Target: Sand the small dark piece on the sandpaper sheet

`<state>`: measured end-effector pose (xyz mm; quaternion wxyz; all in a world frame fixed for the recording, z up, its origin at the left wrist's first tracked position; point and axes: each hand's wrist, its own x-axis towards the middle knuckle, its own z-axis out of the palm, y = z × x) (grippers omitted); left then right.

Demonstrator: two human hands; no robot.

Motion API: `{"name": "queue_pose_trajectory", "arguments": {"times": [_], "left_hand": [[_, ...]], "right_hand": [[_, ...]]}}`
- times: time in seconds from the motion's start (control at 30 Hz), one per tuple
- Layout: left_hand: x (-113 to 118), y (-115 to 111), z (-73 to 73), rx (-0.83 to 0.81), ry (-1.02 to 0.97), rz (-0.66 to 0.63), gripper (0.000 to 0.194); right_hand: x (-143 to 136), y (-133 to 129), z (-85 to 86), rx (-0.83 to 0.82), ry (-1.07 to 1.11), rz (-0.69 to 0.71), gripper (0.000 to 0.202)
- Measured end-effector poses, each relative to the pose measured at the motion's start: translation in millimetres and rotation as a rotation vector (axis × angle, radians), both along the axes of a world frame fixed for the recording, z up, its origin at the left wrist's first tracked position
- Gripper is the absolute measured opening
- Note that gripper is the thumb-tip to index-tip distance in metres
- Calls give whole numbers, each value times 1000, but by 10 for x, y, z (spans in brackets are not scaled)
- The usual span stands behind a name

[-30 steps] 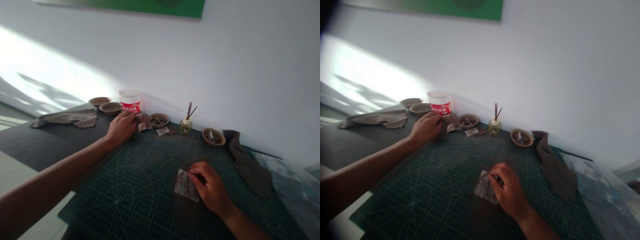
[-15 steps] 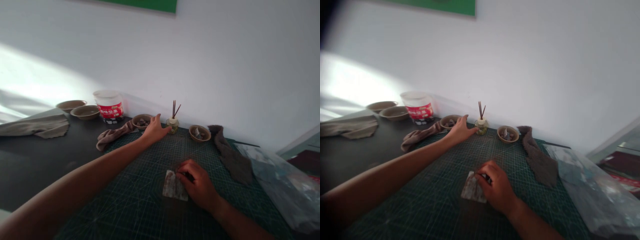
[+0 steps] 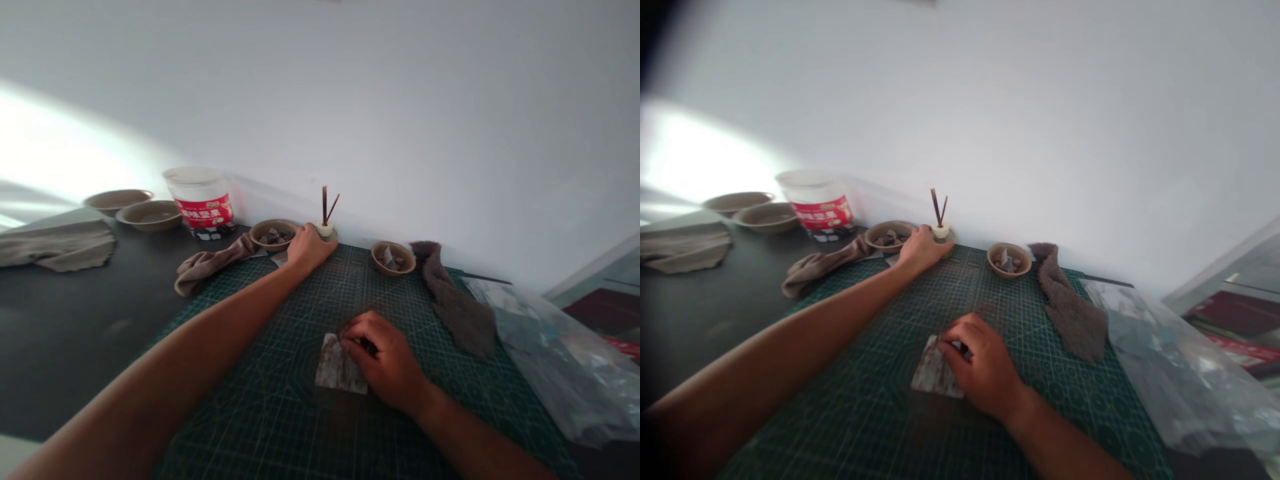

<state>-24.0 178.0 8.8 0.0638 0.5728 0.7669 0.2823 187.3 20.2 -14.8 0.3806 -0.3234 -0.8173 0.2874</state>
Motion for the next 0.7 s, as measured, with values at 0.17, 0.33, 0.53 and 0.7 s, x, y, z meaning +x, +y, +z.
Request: {"name": "queue_pose_trajectory", "arguments": {"times": [0.17,0.33,0.53,0.7], "left_hand": [[-62,-16,-36,47,-14,45,66],[-18,-8,-53,164,-41,102,70],[26,-38,-110,305,-32,131,62],[-7,-78,-150,351,16,129,52]], "right_hand": [[-6,7,3,1,-7,1,4],[-12,17,-16,-4,-4,-15,4],[-9,19,-8,-1,5,-10,6],[0,13,2,-6,-1,-3,7]]}}
